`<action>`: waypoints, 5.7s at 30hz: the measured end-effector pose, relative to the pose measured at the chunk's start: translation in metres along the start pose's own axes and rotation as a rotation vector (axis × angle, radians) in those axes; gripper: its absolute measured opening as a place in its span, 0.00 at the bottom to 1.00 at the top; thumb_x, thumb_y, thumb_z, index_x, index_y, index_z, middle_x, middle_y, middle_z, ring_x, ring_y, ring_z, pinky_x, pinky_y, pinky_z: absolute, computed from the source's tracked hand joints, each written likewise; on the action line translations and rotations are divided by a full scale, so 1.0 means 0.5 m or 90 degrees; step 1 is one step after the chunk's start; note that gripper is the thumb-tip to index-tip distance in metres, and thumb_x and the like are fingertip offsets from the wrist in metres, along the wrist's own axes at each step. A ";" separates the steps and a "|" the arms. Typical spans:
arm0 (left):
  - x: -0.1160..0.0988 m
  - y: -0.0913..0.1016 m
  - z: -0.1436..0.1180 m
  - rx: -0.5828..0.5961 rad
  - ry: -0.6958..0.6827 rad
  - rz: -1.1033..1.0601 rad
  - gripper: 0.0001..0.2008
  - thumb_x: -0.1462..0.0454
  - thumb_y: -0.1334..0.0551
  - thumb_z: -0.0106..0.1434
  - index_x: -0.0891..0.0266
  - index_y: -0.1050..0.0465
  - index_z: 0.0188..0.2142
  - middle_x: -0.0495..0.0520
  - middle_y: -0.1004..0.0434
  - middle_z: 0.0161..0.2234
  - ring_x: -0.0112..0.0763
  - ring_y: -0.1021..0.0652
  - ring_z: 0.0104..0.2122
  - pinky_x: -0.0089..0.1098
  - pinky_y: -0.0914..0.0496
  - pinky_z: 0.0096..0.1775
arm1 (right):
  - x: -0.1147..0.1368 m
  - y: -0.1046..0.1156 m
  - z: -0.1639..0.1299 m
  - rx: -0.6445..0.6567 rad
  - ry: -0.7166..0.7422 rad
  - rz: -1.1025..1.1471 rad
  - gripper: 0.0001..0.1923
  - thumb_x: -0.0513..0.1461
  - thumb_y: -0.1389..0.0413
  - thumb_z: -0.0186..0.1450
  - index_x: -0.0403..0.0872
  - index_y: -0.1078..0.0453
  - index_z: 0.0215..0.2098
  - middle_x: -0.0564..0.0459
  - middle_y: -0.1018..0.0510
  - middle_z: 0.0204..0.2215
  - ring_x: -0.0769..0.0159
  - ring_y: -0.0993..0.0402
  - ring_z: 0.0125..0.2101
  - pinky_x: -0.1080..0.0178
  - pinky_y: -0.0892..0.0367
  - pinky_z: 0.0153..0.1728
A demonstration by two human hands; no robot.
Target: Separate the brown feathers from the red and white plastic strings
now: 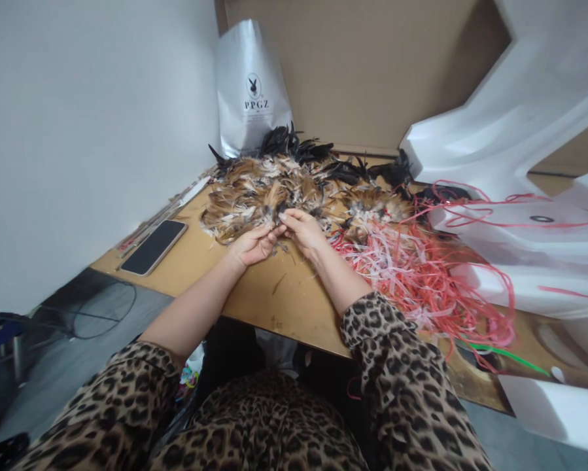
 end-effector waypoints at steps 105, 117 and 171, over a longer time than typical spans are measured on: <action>-0.010 0.021 0.018 -0.062 -0.119 0.165 0.11 0.63 0.31 0.47 0.67 0.27 0.29 0.53 0.23 0.29 0.23 0.23 0.30 0.26 0.31 0.37 | 0.045 -0.028 -0.036 -0.001 0.425 -0.988 0.11 0.42 0.47 0.61 0.47 0.28 0.38 0.49 0.21 0.33 0.61 0.28 0.36 0.59 0.48 0.42; -0.016 0.021 0.019 -0.073 -0.168 0.253 0.12 0.61 0.32 0.49 0.69 0.27 0.29 0.57 0.22 0.27 0.24 0.23 0.27 0.22 0.32 0.30 | 0.040 0.003 -0.010 0.048 0.218 -0.578 0.14 0.47 0.44 0.55 0.44 0.27 0.31 0.54 0.24 0.25 0.69 0.32 0.25 0.66 0.40 0.29; -0.070 0.055 0.015 -0.139 -0.314 0.138 0.08 0.65 0.35 0.53 0.68 0.29 0.30 0.51 0.24 0.26 0.17 0.27 0.21 0.18 0.37 0.23 | -0.009 0.032 0.002 -0.075 -0.019 -0.552 0.08 0.40 0.44 0.50 0.42 0.29 0.24 0.53 0.25 0.19 0.75 0.38 0.16 0.70 0.44 0.18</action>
Point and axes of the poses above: each hand's wrist, its own z-axis towards the middle knuckle, its own y-axis out of the back of the hand, x = y × z, the point moved 5 cm from there along z, towards the middle knuckle
